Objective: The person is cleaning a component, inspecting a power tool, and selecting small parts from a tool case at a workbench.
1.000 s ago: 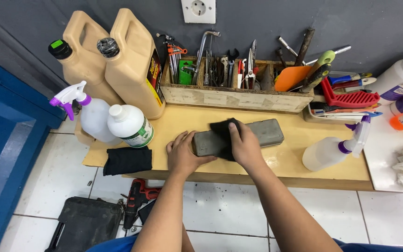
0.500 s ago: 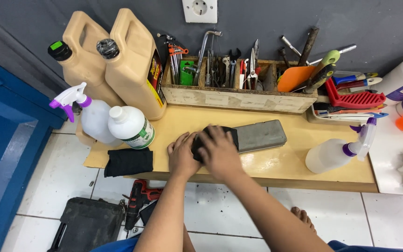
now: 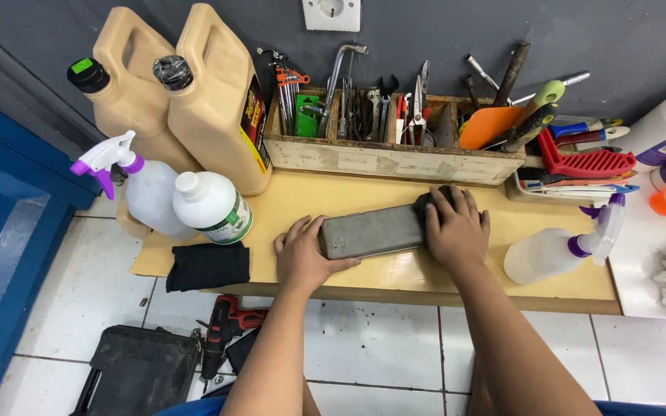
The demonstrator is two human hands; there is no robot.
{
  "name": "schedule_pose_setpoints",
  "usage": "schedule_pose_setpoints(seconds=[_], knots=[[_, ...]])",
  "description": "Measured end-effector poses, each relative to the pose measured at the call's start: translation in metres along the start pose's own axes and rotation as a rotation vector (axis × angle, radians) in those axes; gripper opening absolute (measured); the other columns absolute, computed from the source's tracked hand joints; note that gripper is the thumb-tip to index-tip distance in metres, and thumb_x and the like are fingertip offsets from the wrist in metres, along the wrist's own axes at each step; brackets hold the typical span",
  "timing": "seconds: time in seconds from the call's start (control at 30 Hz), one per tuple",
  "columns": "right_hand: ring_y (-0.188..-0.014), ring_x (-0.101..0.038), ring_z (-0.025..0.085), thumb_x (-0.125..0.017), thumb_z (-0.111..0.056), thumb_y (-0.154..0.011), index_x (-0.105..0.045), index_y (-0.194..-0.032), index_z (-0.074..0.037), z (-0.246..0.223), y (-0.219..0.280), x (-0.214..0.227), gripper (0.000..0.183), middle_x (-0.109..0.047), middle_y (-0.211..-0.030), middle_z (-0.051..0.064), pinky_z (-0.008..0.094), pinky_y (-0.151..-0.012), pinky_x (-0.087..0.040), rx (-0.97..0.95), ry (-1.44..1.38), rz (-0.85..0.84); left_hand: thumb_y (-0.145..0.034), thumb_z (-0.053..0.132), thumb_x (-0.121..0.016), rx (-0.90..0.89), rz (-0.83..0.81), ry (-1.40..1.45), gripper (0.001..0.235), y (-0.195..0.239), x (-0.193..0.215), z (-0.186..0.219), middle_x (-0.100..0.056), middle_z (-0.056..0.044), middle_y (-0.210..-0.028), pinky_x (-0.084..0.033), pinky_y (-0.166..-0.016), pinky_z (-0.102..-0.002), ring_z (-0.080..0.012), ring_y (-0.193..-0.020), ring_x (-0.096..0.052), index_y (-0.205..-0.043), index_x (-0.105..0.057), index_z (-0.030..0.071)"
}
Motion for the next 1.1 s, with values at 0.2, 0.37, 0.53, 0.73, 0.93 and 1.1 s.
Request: schedule_pose_setpoints(seconds=[0.2,0.37,0.53,0.73,0.93,1.1], knots=[[-0.141,-0.048,0.031,-0.052,-0.032,-0.099,-0.068,-0.13,-0.031,-0.058,0.02,-0.011,0.036,-0.065,-0.138,-0.003,0.053,-0.111,-0.036,0.227,0.084,0.332,-0.063,0.06,-0.083,0.0,-0.009,-0.016,0.099,-0.006,-0.005,-0.006,-0.058,-0.004,-0.147,-0.014,-0.121,-0.046,-0.0187,-0.151,-0.03,-0.147,-0.048,0.021],[-0.136,-0.051,0.036,-0.052,-0.026,-0.095,-0.071,-0.124,-0.021,-0.136,0.061,-0.024,0.035,-0.066,-0.135,0.001,0.053,-0.107,-0.04,0.425,-0.09,0.291,-0.064,0.059,-0.083,0.021,0.001,-0.071,0.095,-0.019,-0.024,-0.024,-0.057,0.005,-0.146,-0.013,-0.122,-0.044,-0.0126,-0.151,-0.029,-0.146,-0.046,0.028],[-0.148,-0.033,0.033,-0.041,-0.035,-0.103,-0.053,-0.145,-0.026,-0.15,0.071,-0.029,0.044,-0.05,-0.152,-0.001,0.049,-0.12,-0.023,0.457,-0.087,0.116,-0.074,0.047,-0.079,0.04,0.029,-0.16,0.087,-0.033,-0.036,-0.041,-0.051,0.009,-0.152,-0.014,-0.121,-0.043,-0.0093,-0.15,-0.027,-0.151,-0.043,0.029],[-0.15,-0.03,0.02,-0.026,-0.05,-0.105,-0.041,-0.148,-0.046,-0.082,0.042,-0.01,0.046,-0.038,-0.159,-0.008,0.049,-0.122,-0.018,0.346,0.109,-0.022,-0.061,0.065,-0.081,0.024,-0.013,-0.029,0.101,-0.001,-0.005,-0.004,-0.057,0.0,-0.148,-0.018,-0.121,-0.044,-0.0157,-0.151,-0.031,-0.147,-0.047,0.024],[-0.155,-0.011,0.014,-0.026,-0.069,-0.1,-0.028,-0.152,-0.052,-0.007,0.019,0.007,0.054,-0.019,-0.166,-0.019,0.069,-0.119,-0.013,0.049,0.057,-0.057,-0.062,0.066,-0.08,0.015,0.0,-0.024,0.104,0.002,-0.005,-0.006,-0.055,-0.003,-0.15,-0.016,-0.122,-0.046,-0.0184,-0.152,-0.031,-0.149,-0.046,0.02],[-0.15,-0.029,0.032,-0.042,-0.054,-0.103,-0.037,-0.154,-0.037,0.019,0.006,-0.004,0.054,-0.026,-0.165,0.003,0.054,-0.121,-0.031,-0.061,-0.245,-0.01,-0.062,0.068,-0.08,0.033,-0.041,-0.025,0.106,0.006,0.0,0.001,-0.051,0.001,-0.154,-0.013,-0.123,-0.044,-0.015,-0.153,-0.026,-0.151,-0.042,0.023]])
Point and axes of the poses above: each hand's wrist, its own y-axis away from the middle knuckle, its own x-axis out of the back of the hand, z = x × y, the point moved 5 cm from there along -y, towards the middle knuckle
